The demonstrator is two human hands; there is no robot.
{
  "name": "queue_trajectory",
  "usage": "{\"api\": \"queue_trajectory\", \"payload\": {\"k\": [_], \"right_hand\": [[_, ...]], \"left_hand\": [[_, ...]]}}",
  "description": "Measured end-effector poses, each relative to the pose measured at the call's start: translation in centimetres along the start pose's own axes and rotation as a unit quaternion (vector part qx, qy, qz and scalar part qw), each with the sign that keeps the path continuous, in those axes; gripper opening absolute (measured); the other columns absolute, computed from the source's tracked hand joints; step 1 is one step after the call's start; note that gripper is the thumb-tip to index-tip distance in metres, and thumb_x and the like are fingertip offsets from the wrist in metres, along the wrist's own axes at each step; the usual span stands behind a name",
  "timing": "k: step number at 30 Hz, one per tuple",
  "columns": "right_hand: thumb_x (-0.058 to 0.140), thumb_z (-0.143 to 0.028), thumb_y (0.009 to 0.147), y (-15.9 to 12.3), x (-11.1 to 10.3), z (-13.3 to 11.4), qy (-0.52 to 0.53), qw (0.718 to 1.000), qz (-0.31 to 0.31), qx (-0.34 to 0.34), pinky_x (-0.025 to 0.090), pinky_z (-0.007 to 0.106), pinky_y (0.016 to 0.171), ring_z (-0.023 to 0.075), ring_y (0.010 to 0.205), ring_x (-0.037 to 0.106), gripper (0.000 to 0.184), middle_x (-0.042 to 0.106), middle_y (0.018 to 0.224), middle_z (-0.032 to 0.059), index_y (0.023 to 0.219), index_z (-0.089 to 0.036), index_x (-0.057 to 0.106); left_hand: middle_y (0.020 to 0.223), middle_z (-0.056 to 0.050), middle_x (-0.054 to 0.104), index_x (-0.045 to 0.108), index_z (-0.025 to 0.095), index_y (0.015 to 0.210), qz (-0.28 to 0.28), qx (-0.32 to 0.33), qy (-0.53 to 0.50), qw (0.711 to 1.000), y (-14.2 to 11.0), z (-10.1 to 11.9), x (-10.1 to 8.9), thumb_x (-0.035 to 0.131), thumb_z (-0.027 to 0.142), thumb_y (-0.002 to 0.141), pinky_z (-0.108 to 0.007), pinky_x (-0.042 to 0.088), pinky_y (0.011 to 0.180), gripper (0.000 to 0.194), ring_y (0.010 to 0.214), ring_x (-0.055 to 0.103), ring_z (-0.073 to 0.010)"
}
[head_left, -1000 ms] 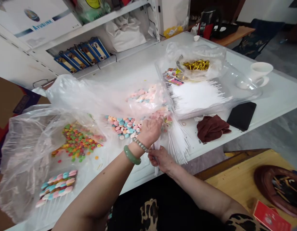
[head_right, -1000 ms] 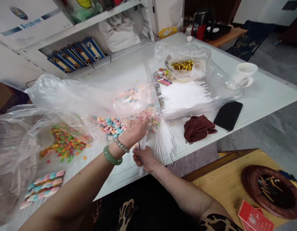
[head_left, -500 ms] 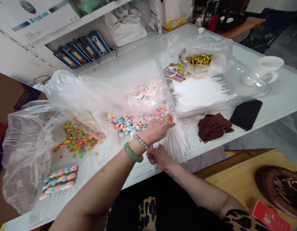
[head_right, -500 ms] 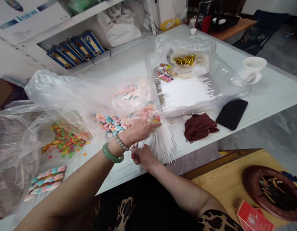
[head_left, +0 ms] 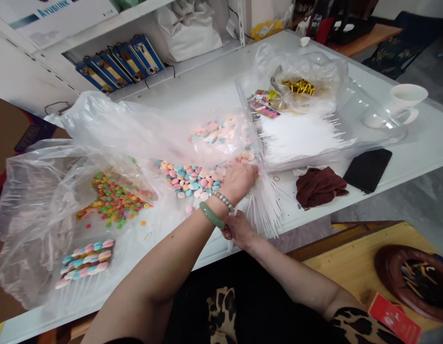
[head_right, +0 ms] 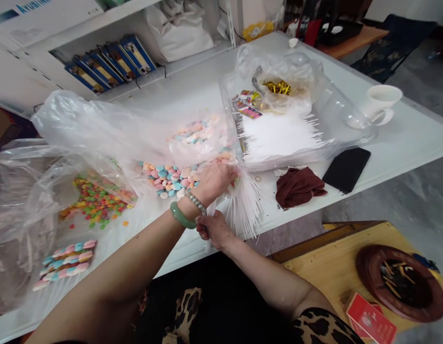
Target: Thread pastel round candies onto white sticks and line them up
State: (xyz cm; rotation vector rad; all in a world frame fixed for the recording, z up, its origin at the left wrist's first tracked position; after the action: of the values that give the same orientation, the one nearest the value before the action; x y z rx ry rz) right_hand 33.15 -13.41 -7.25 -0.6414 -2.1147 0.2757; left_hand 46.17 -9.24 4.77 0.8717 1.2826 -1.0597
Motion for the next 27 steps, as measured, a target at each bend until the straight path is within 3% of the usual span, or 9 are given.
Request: {"api": "queue_trajectory", "payload": {"k": [3, 6, 9, 11, 15, 17, 19, 22, 27], "right_hand": [[0.07, -0.03, 0.063, -0.3, 0.2, -0.3, -0.002, 1.0, 0.004, 0.011, 0.017, 0.021, 0.034, 0.0055, 0.034, 0.034, 0.019, 0.053, 0.046, -0.004, 0.064, -0.017, 0.055], [0.073, -0.032, 0.063, -0.6, 0.2, -0.7, -0.002, 1.0, 0.014, 0.014, 0.017, 0.02, 0.034, 0.0056, 0.034, 0.035, 0.024, 0.054, 0.048, -0.0046, 0.072, -0.018, 0.056], [0.074, -0.032, 0.063, -0.6, 0.2, -0.8, -0.008, 1.0, 0.015, 0.016, 0.018, 0.019, 0.034, 0.0052, 0.034, 0.035, 0.026, 0.055, 0.049, -0.0046, 0.075, -0.018, 0.055], [0.074, -0.031, 0.063, -0.6, 0.3, -0.7, -0.01, 1.0, 0.014, 0.02, 0.018, 0.019, 0.034, 0.0051, 0.034, 0.035, 0.027, 0.055, 0.049, -0.0044, 0.077, -0.018, 0.055], [0.074, -0.03, 0.063, -0.6, 0.0, -0.5, -0.028, 0.999, 0.033, 0.022, 0.019, 0.018, 0.034, 0.0056, 0.034, 0.037, 0.029, 0.055, 0.05, -0.0043, 0.082, -0.018, 0.055], [0.074, -0.029, 0.063, -0.6, -0.2, -0.7, -0.047, 0.998, 0.048, 0.012, 0.019, 0.019, 0.034, 0.0054, 0.034, 0.037, 0.029, 0.055, 0.05, -0.0048, 0.081, -0.018, 0.055], [0.074, -0.029, 0.064, -0.4, 0.0, -0.7, -0.076, 0.996, 0.054, 0.004, 0.02, 0.019, 0.033, 0.0053, 0.034, 0.036, 0.028, 0.054, 0.05, -0.0049, 0.082, -0.017, 0.056], [0.074, -0.029, 0.065, -0.3, 0.6, -0.4, -0.134, 0.989, 0.054, -0.002, 0.02, 0.019, 0.033, 0.006, 0.034, 0.037, 0.028, 0.055, 0.05, -0.0045, 0.083, -0.017, 0.056], [0.073, -0.03, 0.066, -0.6, 1.1, -0.2, -0.195, 0.977, 0.086, -0.031, 0.021, 0.019, 0.033, 0.0064, 0.033, 0.038, 0.027, 0.054, 0.049, -0.0049, 0.083, -0.018, 0.055]], "left_hand": [[0.081, -0.01, 0.069, 0.071, 0.016, 0.091, 0.003, 0.009, -0.06, 0.998, 0.0, -1.3, 0.1, 0.048, 0.03, 0.089, -0.034, 0.047, 0.071, 0.027, 0.08, 0.063, -0.0229], [0.082, -0.005, 0.07, 0.072, 0.018, 0.094, 0.041, 0.011, -0.23, 0.972, -1.4, -3.2, -1.4, 0.052, 0.03, 0.087, -0.029, 0.048, 0.072, 0.025, 0.078, 0.062, -0.0172], [0.086, -0.005, 0.071, 0.072, 0.016, 0.099, 0.127, -0.074, -0.376, 0.915, -5.2, -7.5, -3.3, 0.056, 0.027, 0.082, -0.026, 0.048, 0.069, 0.026, 0.075, 0.062, -0.0144], [0.084, -0.005, 0.071, 0.073, 0.015, 0.097, 0.17, -0.16, -0.405, 0.884, -9.4, -10.7, -3.3, 0.06, 0.031, 0.079, -0.025, 0.048, 0.064, 0.027, 0.07, 0.061, -0.0138], [0.068, 0.0, 0.067, 0.072, 0.018, 0.087, 0.206, -0.326, -0.362, 0.849, -19.8, -15.3, 0.4, 0.06, 0.034, 0.078, -0.025, 0.046, 0.061, 0.022, 0.063, 0.058, -0.0134], [0.073, -0.001, 0.068, 0.072, 0.018, 0.082, 0.177, -0.349, -0.359, 0.847, -23.6, -15.7, 3.1, 0.06, 0.031, 0.078, -0.026, 0.047, 0.066, 0.018, 0.068, 0.06, -0.0147], [0.076, -0.002, 0.067, 0.071, 0.018, 0.08, 0.166, -0.345, -0.339, 0.859, -25.6, -15.6, 4.8, 0.058, 0.026, 0.079, -0.026, 0.047, 0.068, 0.016, 0.071, 0.06, -0.0144], [0.076, -0.002, 0.062, 0.07, 0.019, 0.081, 0.166, -0.324, -0.284, 0.887, -25.5, -15.7, 5.0, 0.053, 0.023, 0.083, -0.026, 0.045, 0.069, 0.017, 0.071, 0.058, -0.0135], [0.093, -0.006, 0.061, 0.067, 0.021, 0.098, 0.148, -0.255, -0.187, 0.937, -20.6, -16.4, 3.8, 0.041, 0.023, 0.092, -0.028, 0.044, 0.075, 0.026, 0.084, 0.059, -0.0166]]}}
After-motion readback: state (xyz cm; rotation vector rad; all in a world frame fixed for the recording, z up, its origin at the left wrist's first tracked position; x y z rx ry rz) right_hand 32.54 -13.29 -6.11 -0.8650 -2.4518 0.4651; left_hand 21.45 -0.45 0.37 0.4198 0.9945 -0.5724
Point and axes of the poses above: each hand's wrist, its own y-axis towards the middle knuckle, its own x-axis out of the palm, z = x × y, the point moved 8 cm from there along y, towards the middle knuckle
